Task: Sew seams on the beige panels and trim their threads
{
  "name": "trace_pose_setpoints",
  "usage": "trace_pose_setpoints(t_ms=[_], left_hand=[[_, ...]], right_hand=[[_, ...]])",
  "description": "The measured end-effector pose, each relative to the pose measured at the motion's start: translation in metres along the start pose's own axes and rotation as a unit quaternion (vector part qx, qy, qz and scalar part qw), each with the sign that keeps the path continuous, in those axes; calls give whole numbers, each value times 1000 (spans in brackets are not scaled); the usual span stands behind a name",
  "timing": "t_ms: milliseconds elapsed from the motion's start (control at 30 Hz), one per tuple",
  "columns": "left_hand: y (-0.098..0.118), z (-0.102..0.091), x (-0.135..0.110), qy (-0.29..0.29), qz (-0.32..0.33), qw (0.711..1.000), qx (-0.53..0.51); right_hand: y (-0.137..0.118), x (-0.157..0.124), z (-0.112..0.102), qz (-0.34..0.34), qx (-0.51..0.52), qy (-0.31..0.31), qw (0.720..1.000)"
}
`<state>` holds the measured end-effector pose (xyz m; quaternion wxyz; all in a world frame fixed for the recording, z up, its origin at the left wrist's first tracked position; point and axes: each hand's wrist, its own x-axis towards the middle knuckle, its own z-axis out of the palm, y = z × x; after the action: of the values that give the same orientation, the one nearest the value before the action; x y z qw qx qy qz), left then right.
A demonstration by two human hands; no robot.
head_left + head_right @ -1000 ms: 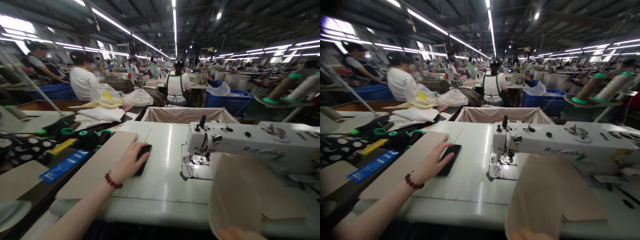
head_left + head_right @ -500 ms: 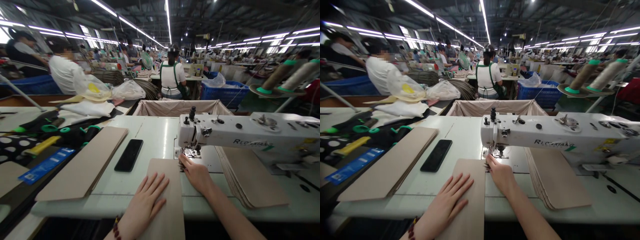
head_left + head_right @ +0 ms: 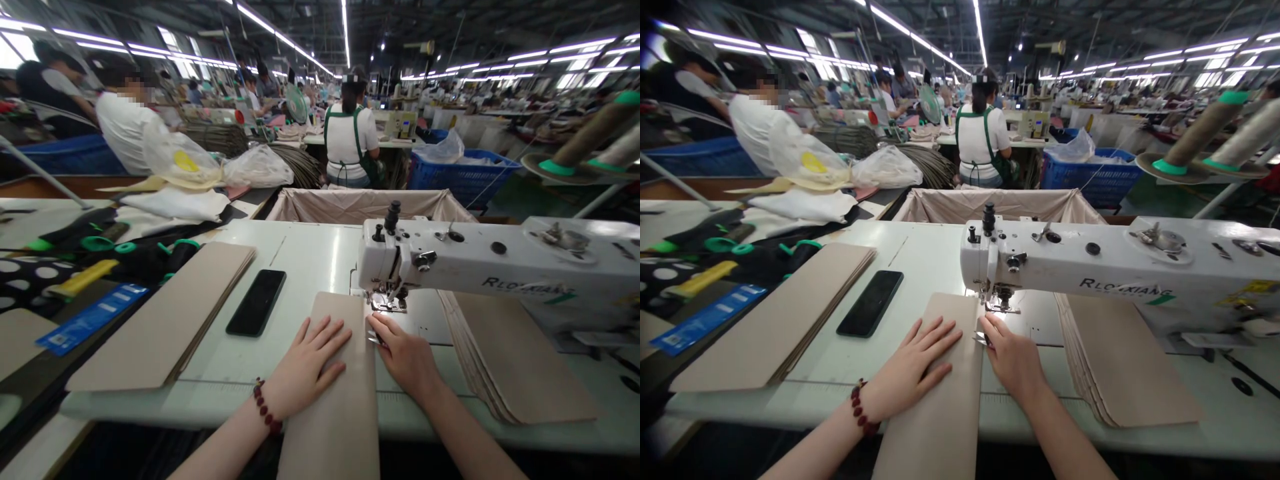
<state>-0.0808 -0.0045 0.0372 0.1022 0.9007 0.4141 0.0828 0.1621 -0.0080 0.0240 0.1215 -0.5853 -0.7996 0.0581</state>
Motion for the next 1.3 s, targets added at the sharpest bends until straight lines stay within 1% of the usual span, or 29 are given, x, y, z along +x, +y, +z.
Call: trace_pose_setpoints(t_ms=[200,633,967,1300], left_hand=[[2,-2,-2,-12,-16,1000,-17],[-2,-4,0,-40,-8,998,-43],[-3,-4,1,-11,-7,998,-65],[-3,-5,0,-11,-8,998,-63]], right_hand=[[3,-1,2,0,-3,-2,1000],[1,1,1,12,1,-8,1000],[0,0,-1,16,13,-13,1000],[1,-1,0,10,3,-8,1000]])
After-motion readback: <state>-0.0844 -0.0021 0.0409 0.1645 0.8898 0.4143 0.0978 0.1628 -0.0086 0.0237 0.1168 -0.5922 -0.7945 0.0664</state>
